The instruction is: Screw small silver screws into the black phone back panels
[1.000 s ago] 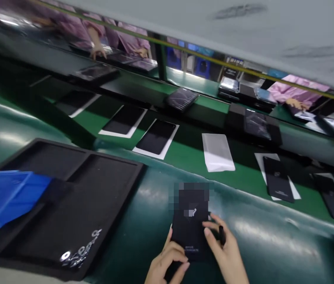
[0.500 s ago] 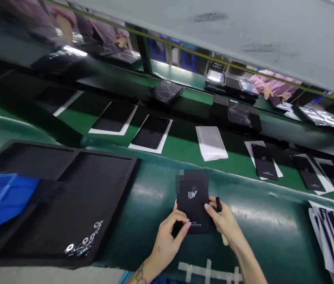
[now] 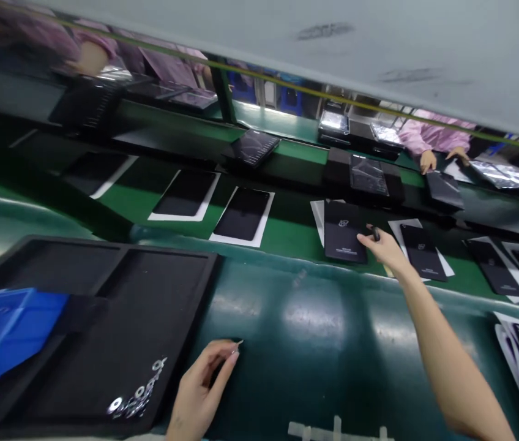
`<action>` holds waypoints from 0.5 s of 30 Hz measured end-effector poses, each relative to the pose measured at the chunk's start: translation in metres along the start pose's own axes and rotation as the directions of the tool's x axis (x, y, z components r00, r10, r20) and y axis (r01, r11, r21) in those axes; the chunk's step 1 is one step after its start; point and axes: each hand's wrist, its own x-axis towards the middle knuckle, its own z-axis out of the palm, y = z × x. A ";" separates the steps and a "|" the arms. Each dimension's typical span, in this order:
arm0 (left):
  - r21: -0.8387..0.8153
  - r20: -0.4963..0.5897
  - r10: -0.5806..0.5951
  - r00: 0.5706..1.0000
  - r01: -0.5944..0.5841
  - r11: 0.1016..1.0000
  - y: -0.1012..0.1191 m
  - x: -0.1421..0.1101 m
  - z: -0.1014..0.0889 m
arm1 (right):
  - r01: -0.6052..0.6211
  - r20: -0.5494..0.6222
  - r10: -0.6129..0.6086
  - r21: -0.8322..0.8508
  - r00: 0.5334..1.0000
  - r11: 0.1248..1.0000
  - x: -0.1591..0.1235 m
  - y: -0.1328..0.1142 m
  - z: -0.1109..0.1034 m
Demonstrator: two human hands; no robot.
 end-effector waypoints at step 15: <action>0.158 -0.004 0.270 0.963 -0.266 0.951 0.011 -0.003 0.006 | 0.113 0.407 0.162 -0.572 0.899 0.812 0.040 -0.047 0.292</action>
